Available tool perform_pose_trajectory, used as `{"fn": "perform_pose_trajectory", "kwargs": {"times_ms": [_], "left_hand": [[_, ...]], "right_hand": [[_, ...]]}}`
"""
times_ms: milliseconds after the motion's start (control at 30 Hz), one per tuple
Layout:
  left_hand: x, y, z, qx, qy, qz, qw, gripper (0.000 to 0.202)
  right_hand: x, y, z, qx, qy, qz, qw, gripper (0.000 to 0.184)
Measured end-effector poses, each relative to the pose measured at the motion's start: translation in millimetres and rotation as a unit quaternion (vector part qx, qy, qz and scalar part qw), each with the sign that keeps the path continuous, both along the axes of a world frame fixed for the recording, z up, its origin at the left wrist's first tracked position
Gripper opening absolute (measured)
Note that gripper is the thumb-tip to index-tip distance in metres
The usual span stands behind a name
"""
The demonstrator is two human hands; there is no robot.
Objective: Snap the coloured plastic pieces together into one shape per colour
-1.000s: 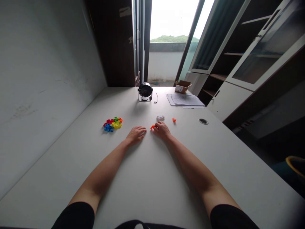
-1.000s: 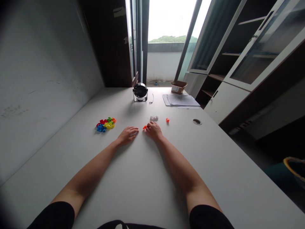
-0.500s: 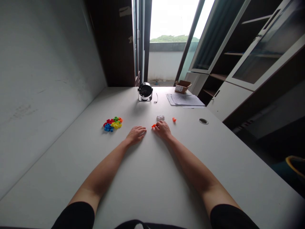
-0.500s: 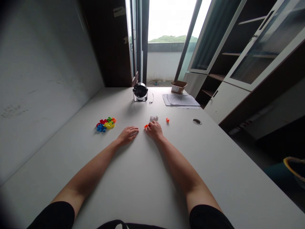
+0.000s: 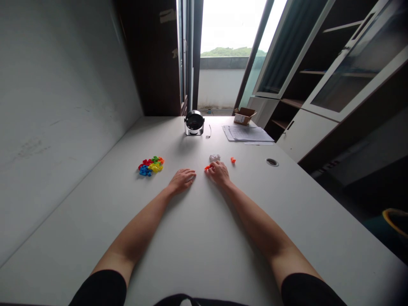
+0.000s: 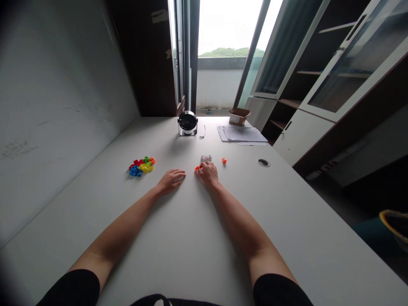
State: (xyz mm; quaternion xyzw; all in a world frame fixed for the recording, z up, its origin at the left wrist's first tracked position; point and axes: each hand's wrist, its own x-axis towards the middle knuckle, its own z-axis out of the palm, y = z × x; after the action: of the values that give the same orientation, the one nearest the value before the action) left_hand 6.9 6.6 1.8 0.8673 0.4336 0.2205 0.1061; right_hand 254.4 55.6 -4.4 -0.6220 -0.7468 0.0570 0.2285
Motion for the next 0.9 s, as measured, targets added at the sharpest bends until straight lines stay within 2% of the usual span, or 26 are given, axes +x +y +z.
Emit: {"fn": "perform_pose_trajectory", "kwargs": {"times_ms": [200,433,600,900], "left_hand": [[0.4,-1.1,1.5,0.000,0.002,0.003,1.000,0.036],[0.4,-0.7,1.0,-0.003,0.003,0.004,1.000,0.036],[0.5,-1.5,2.3,-0.004,-0.001,0.003,1.000,0.035],[0.7,-2.3,3.1,-0.009,0.000,0.006,1.000,0.035]], "right_hand": [[-0.4,-0.3,3.2,-0.023,-0.018,-0.004,1.000,0.023],[-0.9,-1.3,3.2,-0.029,-0.012,-0.043,0.999,0.024],[1.9,1.0,-2.8,0.003,0.019,-0.074,0.997,0.017],[2.4,0.4,-1.4,0.021,0.042,-0.051,0.998,0.015]]}}
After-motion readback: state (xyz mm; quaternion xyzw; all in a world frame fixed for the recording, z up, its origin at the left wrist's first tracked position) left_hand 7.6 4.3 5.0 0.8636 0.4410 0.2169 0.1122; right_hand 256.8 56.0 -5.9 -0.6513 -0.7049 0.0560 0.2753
